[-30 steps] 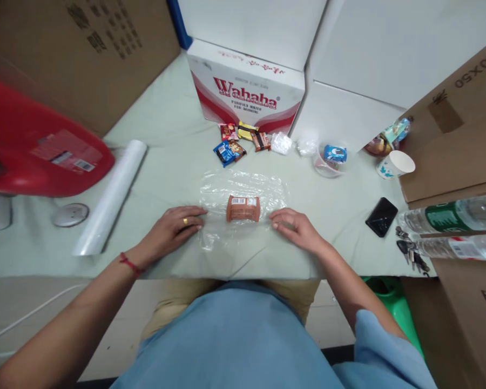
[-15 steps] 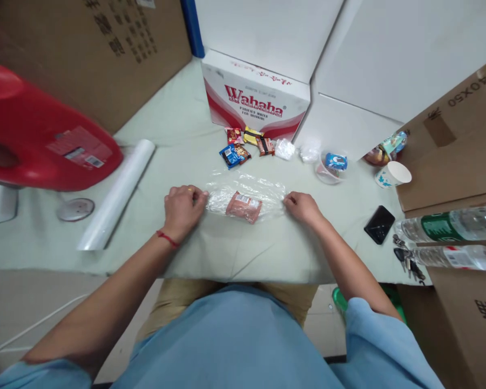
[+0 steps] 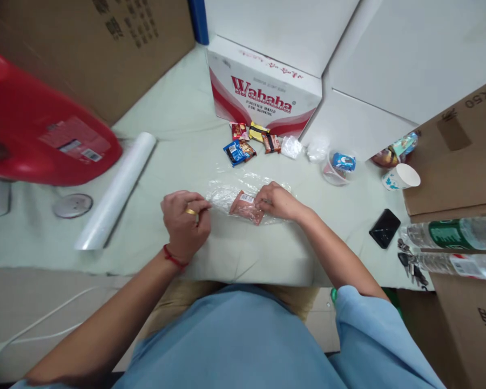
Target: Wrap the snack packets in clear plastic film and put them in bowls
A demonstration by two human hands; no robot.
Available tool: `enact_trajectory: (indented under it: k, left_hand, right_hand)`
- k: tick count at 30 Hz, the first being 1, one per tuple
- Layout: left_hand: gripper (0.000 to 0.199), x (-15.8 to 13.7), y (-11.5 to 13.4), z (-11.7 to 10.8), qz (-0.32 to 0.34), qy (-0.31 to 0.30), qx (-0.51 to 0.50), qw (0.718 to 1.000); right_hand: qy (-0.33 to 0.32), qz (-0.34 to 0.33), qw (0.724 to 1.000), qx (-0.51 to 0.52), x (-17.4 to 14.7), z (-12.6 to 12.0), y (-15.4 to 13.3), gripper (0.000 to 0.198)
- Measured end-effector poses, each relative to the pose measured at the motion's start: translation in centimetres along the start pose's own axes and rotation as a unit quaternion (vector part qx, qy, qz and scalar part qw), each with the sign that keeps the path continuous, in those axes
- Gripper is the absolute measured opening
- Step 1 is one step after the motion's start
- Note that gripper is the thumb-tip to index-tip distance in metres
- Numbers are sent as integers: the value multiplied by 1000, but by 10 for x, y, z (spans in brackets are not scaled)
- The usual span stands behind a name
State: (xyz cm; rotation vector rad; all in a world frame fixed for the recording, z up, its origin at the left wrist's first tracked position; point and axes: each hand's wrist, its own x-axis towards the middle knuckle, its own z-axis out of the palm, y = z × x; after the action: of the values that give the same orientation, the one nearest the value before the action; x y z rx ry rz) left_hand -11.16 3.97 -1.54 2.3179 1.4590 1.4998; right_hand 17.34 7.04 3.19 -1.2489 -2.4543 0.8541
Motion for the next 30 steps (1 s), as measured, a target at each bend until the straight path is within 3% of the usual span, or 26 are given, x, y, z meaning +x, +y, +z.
enact_trajectory:
  k: [6, 11, 14, 18, 20, 22, 25, 28, 30]
  left_hand:
    - [34, -10, 26, 12, 110, -129, -34, 985]
    - [45, -13, 36, 33, 76, -248, 22, 965]
    - [42, -16, 37, 40, 61, -258, 34, 964]
    - [38, -19, 37, 43, 59, -221, 25, 973]
    - [41, -19, 37, 44, 58, -218, 21, 974]
    - [43, -19, 37, 45, 54, -225, 15, 973]
    - [44, -18, 38, 45, 47, -237, 13, 970]
    - [43, -19, 40, 45, 41, -244, 18, 969]
    - [40, -19, 42, 46, 27, -252, 18, 967]
  right_hand:
    - [-13, 42, 999, 9, 13, 3, 6, 16]
    - [-38, 89, 995, 15, 18, 2, 17, 17]
    - [2, 123, 992, 15, 26, -3, 25, 22]
    - [100, 205, 966, -123, 45, 0, 32, 41]
    - [92, 249, 953, -145, 54, 4, 34, 50]
    - [67, 272, 954, -105, 60, 5, 34, 35]
    - [68, 246, 966, -35, 57, 0, 26, 12]
    - [91, 141, 985, -47, 41, -5, 5, 12]
    - [67, 77, 992, -71, 26, 0, -12, 18]
